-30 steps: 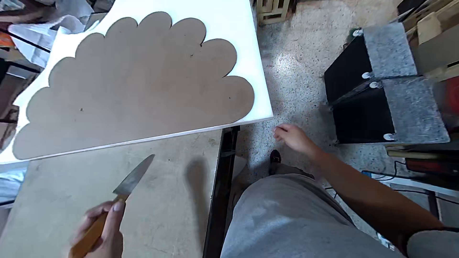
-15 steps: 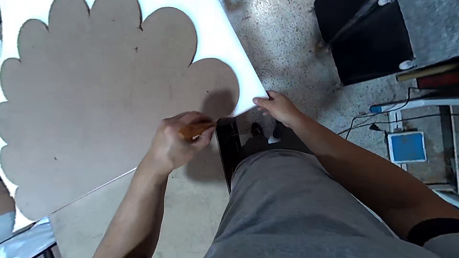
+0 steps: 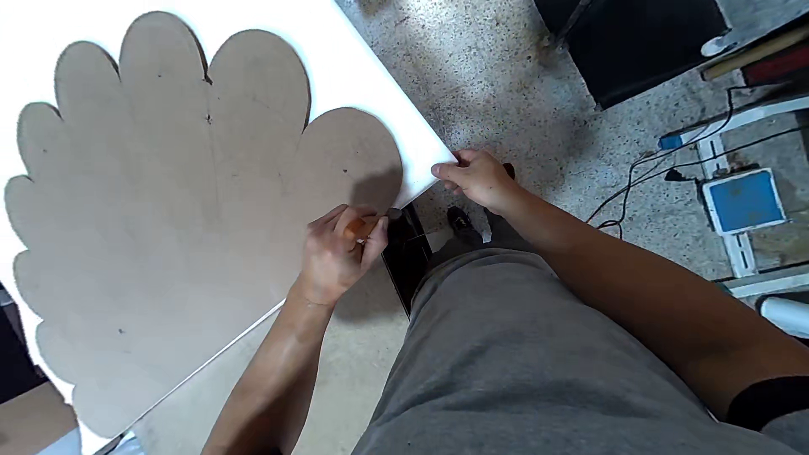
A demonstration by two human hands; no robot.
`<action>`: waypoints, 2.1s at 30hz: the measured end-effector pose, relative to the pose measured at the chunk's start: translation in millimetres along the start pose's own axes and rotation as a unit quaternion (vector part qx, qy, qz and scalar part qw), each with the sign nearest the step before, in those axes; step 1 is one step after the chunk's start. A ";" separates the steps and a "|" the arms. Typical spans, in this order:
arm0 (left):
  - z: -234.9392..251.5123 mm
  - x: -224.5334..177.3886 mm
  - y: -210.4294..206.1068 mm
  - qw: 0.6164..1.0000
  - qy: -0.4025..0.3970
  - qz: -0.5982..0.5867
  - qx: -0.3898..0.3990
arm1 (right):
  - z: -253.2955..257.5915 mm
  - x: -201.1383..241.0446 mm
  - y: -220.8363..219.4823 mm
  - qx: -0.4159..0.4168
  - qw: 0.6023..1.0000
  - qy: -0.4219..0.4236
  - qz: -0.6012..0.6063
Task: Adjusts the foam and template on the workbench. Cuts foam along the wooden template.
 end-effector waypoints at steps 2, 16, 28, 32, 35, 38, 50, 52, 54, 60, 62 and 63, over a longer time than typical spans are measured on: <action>-1.8 -2.9 6.8 1.000 -0.009 -0.007 -0.022 | 1.8 -1.4 0.6 -0.004 1.000 0.004 0.000; 0.3 -6.4 -15.1 0.999 -0.023 0.017 -0.016 | 3.8 -3.0 1.4 0.004 1.000 -0.006 -0.016; -1.3 -5.0 -10.1 1.000 -0.001 -0.003 0.001 | 6.8 -2.0 2.4 0.004 1.000 0.012 -0.019; -5.4 1.8 -20.4 1.000 0.006 0.007 -0.014 | 4.1 -2.9 1.4 -0.001 1.000 0.007 -0.017; -5.0 3.0 -27.0 1.000 0.006 0.001 0.002 | 3.4 -0.8 0.3 -0.002 1.000 0.007 -0.019; -6.8 -10.8 -1.9 0.999 -0.002 -0.024 -0.026 | 2.9 0.2 3.7 -0.002 1.000 0.003 -0.025; -0.7 3.5 -17.4 0.998 0.006 -0.032 -0.054 | 3.2 -0.1 1.5 -0.001 1.000 0.002 -0.022; 5.7 10.3 -32.3 0.998 -0.004 -0.036 -0.059 | 3.7 -0.2 0.8 0.001 1.000 0.001 -0.026; 10.7 1.4 -24.5 0.998 -0.006 -0.040 -0.050 | 4.2 -0.3 1.8 0.000 1.000 0.000 -0.025; 8.0 0.7 -25.6 0.998 0.000 -0.032 -0.054 | 5.1 -1.5 2.3 0.001 1.000 0.002 -0.019; 13.8 8.5 -39.1 0.998 -0.005 -0.041 -0.054 | 5.9 -1.3 1.2 0.001 1.000 0.005 -0.018; 15.8 5.8 -35.3 0.998 -0.004 -0.046 -0.050 | 6.0 -0.8 1.0 0.001 1.000 0.005 -0.016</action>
Point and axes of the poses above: each hand's wrist, its own z-axis towards the middle knuckle, its own y-axis out of the back of the hand, x = y × z, the point moved 8 cm from there along z, towards the middle knuckle, and after that the axes turned 15 degrees about y, right-handed, at the moved point
